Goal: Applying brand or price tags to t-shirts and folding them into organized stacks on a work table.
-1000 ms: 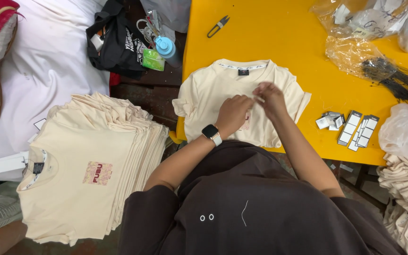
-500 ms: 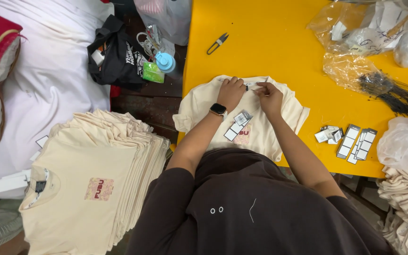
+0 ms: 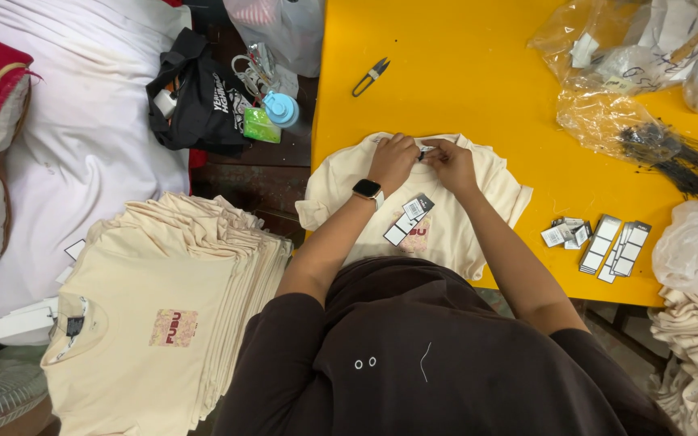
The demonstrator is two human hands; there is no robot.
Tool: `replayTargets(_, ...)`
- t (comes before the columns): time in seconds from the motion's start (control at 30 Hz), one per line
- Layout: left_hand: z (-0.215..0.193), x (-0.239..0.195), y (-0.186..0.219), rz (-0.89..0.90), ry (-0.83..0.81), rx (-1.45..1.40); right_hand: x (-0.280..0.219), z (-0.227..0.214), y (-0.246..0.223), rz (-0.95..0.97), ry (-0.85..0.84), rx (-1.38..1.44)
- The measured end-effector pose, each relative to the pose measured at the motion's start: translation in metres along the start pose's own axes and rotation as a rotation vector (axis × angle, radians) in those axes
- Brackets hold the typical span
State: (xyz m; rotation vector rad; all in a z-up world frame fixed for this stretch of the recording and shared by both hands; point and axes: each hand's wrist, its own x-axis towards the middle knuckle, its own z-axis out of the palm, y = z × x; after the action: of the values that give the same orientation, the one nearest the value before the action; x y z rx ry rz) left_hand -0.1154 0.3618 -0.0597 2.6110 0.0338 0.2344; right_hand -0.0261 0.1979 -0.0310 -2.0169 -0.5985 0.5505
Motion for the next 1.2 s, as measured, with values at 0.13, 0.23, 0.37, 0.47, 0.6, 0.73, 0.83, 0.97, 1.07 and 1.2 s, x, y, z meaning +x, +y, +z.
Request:
replayTargets(0.13,-0.005,0.002,0.000,0.039,-0.031,0.015,0.010,-0.017,-0.010,-0.015,-0.145,0.121)
replayTargets(0.23,-0.004,0.004,0.001,0.039,-0.045,-0.003,0.013,-0.025,-0.013,-0.023,-0.196,0.076)
replayTargets(0.37,-0.003,0.006,0.001,0.041,-0.018,-0.011,0.016,-0.034,-0.018,0.030,-0.292,-0.100)
replayTargets(0.47,-0.004,0.005,0.001,0.037,-0.006,0.007,0.027,-0.029,-0.017,0.002,-0.314,-0.219)
replayTargets(0.6,-0.008,0.005,0.003,0.001,-0.002,0.013,0.030,-0.031,-0.029,-0.060,-0.340,-0.345)
replayTargets(0.73,0.001,0.001,0.005,0.014,0.008,0.026,0.036,-0.025,-0.015,-0.103,-0.387,-0.481)
replayTargets(0.83,0.006,-0.010,0.009,0.054,0.047,0.071,0.037,-0.025,-0.028,-0.153,-0.377,-0.506)
replayTargets(0.97,-0.004,-0.053,0.050,0.371,-0.049,-0.072,0.036,-0.038,-0.047,-0.213,-0.363,-0.383)
replayTargets(1.07,-0.043,-0.054,0.082,0.531,-0.147,0.059,0.050,-0.016,-0.037,-0.152,-0.357,-0.347)
replayTargets(1.2,0.004,-0.050,0.078,0.582,0.015,0.154,0.059,0.014,-0.019,-0.176,-0.323,-0.523)
